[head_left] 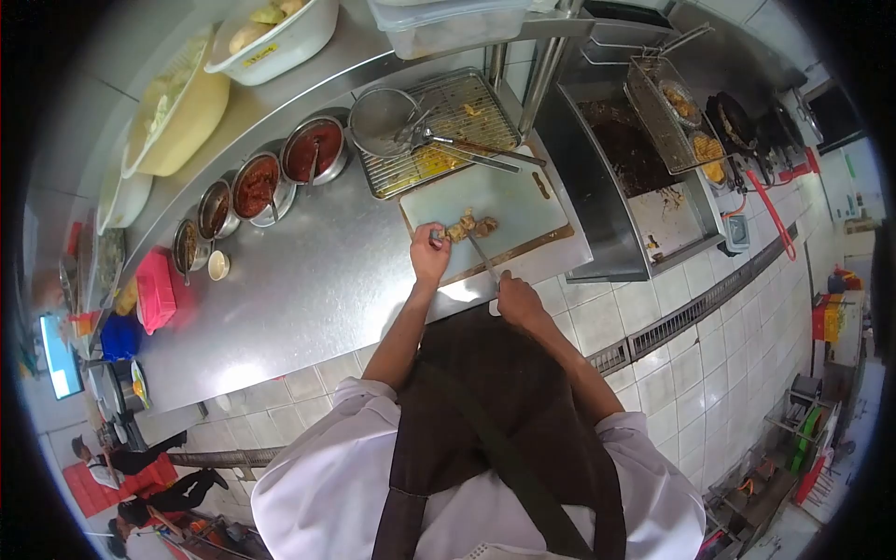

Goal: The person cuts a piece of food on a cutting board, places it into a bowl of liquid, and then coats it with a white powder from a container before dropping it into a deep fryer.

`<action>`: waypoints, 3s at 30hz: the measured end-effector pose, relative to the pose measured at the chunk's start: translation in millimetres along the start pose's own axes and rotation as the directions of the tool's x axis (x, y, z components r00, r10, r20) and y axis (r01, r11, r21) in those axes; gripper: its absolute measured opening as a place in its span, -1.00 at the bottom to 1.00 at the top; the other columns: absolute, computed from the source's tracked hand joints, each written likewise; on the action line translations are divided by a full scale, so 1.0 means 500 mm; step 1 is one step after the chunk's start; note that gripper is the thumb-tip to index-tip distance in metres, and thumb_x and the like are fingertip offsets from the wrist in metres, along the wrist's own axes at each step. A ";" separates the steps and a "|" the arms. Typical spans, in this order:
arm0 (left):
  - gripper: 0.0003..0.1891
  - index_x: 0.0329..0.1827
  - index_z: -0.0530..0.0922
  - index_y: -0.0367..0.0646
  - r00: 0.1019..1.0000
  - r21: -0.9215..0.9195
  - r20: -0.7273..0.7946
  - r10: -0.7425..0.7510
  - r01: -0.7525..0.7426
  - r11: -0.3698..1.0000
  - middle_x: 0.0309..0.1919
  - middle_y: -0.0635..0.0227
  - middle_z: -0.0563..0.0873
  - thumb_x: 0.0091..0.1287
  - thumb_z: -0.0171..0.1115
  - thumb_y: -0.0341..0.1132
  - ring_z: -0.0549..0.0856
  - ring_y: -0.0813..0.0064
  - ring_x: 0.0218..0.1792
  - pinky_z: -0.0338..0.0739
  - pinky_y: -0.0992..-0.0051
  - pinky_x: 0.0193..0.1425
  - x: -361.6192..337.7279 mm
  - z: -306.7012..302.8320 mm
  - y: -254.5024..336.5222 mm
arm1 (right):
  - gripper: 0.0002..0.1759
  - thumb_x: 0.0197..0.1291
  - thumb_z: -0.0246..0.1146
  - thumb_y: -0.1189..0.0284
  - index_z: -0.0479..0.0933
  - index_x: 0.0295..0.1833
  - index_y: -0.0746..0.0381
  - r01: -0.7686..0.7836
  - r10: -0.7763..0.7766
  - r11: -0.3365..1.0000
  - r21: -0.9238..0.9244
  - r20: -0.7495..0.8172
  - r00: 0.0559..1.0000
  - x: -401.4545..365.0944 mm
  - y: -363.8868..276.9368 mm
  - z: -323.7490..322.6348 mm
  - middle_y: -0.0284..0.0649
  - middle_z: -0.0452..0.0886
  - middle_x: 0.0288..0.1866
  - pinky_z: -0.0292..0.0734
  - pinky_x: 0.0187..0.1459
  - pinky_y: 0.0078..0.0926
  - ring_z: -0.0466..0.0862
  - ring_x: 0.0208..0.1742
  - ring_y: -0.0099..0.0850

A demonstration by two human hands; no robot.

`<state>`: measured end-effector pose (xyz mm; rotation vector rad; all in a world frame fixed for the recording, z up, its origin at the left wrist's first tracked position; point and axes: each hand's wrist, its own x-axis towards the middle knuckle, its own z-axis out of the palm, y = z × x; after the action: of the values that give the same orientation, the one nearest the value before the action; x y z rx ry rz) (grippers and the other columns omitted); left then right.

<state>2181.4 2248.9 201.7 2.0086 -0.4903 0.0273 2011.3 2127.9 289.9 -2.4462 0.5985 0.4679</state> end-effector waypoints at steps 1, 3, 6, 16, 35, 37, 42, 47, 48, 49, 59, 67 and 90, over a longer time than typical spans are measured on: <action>-0.73 -0.21 0.53 -0.16 1.000 0.035 0.001 -0.005 0.005 0.999 -0.26 0.27 0.58 -0.01 0.33 -0.50 0.62 0.42 -0.52 0.52 0.45 -0.38 0.001 0.000 0.000 | -0.71 0.12 0.03 0.53 0.32 -0.06 0.48 -0.003 0.003 1.000 -0.013 0.001 1.000 0.001 0.001 -0.002 0.22 0.60 -0.25 0.56 -0.09 -0.04 0.64 -0.16 0.11; -0.73 -0.21 0.53 -0.16 1.000 0.027 0.003 -0.010 0.010 1.000 -0.27 0.27 0.58 0.00 0.34 -0.49 0.62 0.42 -0.53 0.52 0.45 -0.37 0.000 0.001 0.002 | -0.71 0.13 0.03 0.52 0.33 -0.06 0.48 -0.021 0.021 1.000 -0.003 -0.016 1.000 -0.002 -0.002 -0.012 0.22 0.60 -0.25 0.56 -0.09 -0.04 0.64 -0.15 0.09; -0.73 -0.21 0.52 -0.16 1.000 0.018 0.001 -0.011 0.011 1.000 -0.27 0.27 0.57 0.00 0.34 -0.48 0.61 0.42 -0.53 0.52 0.45 -0.36 0.000 0.000 0.005 | -0.72 0.15 0.03 0.51 0.35 -0.06 0.47 -0.027 0.027 1.000 -0.004 -0.041 0.999 0.005 0.005 -0.016 0.21 0.60 -0.24 0.56 -0.09 -0.05 0.65 -0.14 0.07; -0.62 -0.07 0.56 -0.16 1.000 -0.004 0.009 0.018 -0.018 1.000 -0.20 0.25 0.60 -0.02 0.35 -0.51 0.60 0.44 -0.49 0.53 0.49 -0.35 -0.001 0.000 0.002 | -0.60 0.17 0.17 0.38 0.32 -0.03 0.48 -0.007 0.013 0.997 0.073 -0.085 0.996 0.025 0.012 -0.042 0.23 0.59 -0.25 0.50 -0.08 0.04 0.61 -0.15 0.14; -0.63 -0.08 0.57 -0.14 0.999 -0.033 0.028 0.037 -0.036 0.999 -0.21 0.27 0.56 -0.03 0.24 -0.49 0.56 0.46 -0.51 0.52 0.49 -0.31 -0.001 -0.002 0.008 | -0.68 0.17 0.07 0.43 0.35 -0.07 0.47 -0.011 0.017 0.999 0.047 -0.122 0.992 0.044 0.065 -0.060 0.29 0.58 -0.23 0.51 -0.05 0.02 0.61 -0.11 0.14; -0.61 -0.04 0.57 -0.13 0.998 0.011 0.028 0.057 -0.057 0.998 -0.19 0.25 0.57 -0.02 0.19 -0.54 0.57 0.44 -0.46 0.53 0.51 -0.31 -0.001 0.001 0.003 | -0.61 0.18 0.17 0.35 0.32 -0.05 0.45 -0.033 0.042 0.996 0.078 -0.119 0.992 0.038 0.076 -0.053 0.28 0.57 -0.25 0.48 -0.06 0.03 0.58 -0.12 0.18; -0.54 0.04 0.51 -0.12 0.995 0.047 0.046 0.084 -0.086 0.995 -0.10 0.20 0.47 -0.02 0.22 -0.49 0.56 0.42 -0.40 0.52 0.48 -0.29 -0.002 0.003 0.008 | -0.62 0.19 0.17 0.35 0.32 -0.06 0.44 -0.050 0.053 0.997 0.060 -0.061 0.997 0.017 0.091 -0.034 0.28 0.56 -0.22 0.47 -0.04 0.03 0.57 -0.09 0.18; -0.46 0.12 0.45 -0.11 0.996 -0.028 0.090 -0.011 0.013 1.000 -0.02 0.11 0.39 -0.04 0.26 -0.44 0.53 0.27 -0.18 0.52 0.38 -0.16 -0.002 -0.003 0.030 | -0.64 0.19 0.17 0.34 0.32 -0.07 0.41 -0.049 0.054 0.995 0.082 -0.060 0.997 0.024 0.099 -0.032 0.27 0.56 -0.22 0.46 -0.03 0.04 0.56 -0.07 0.17; -0.43 0.14 0.44 -0.10 0.997 0.059 0.079 0.021 -0.026 0.998 0.01 0.10 0.37 -0.04 0.28 -0.40 0.51 0.21 -0.11 0.49 0.33 -0.07 -0.003 -0.002 0.033 | -0.63 0.18 0.17 0.34 0.33 -0.07 0.41 -0.046 0.054 0.995 0.084 -0.095 0.994 0.028 0.099 -0.036 0.26 0.57 -0.22 0.46 -0.05 0.04 0.57 -0.09 0.17; -0.41 0.16 0.43 -0.09 0.996 0.146 0.071 0.055 -0.065 0.987 0.03 0.09 0.36 -0.05 0.30 -0.36 0.49 0.15 -0.05 0.47 0.27 0.01 -0.002 0.000 0.037 | -0.63 0.17 0.18 0.34 0.33 -0.07 0.41 -0.043 0.054 0.995 0.086 -0.132 0.990 0.034 0.098 -0.041 0.25 0.57 -0.23 0.47 -0.06 0.04 0.58 -0.11 0.16; -0.35 0.19 0.39 -0.12 0.971 0.481 0.232 -0.055 -0.065 0.874 0.10 0.04 0.34 -0.02 0.40 -0.21 0.38 0.04 0.14 0.40 0.20 0.18 0.013 0.014 0.106 | -0.62 0.11 0.17 0.38 0.37 -0.04 0.42 -0.057 0.026 0.992 -0.113 -0.254 0.967 0.122 0.115 -0.087 0.15 0.61 -0.29 0.55 -0.12 -0.04 0.65 -0.21 0.05; -0.38 0.13 0.44 -0.11 0.973 0.219 0.197 0.121 -0.164 0.962 0.03 0.15 0.43 -0.10 0.41 -0.46 0.51 0.20 -0.01 0.48 0.31 0.10 0.027 0.001 0.021 | -0.64 0.11 0.20 0.35 0.37 -0.04 0.34 0.188 -0.213 0.967 -0.175 -0.138 0.967 0.125 0.119 -0.104 0.10 0.61 -0.30 0.53 -0.11 -0.03 0.62 -0.17 0.05; -0.21 0.25 0.30 -0.05 0.963 0.376 0.258 -0.073 -0.030 0.926 0.19 0.10 0.29 -0.08 0.49 -0.19 0.40 0.08 0.19 0.44 0.25 0.19 0.022 -0.009 0.112 | -0.58 0.07 0.20 0.34 0.34 0.00 0.32 0.097 -0.101 0.995 -0.030 -0.288 0.952 0.050 0.077 -0.042 0.09 0.59 -0.42 0.52 -0.24 0.00 0.62 -0.33 0.08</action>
<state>2172.7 2226.9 253.8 2.4127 -0.6752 -0.1798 2016.5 2079.2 278.0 -2.5658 0.5869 0.0725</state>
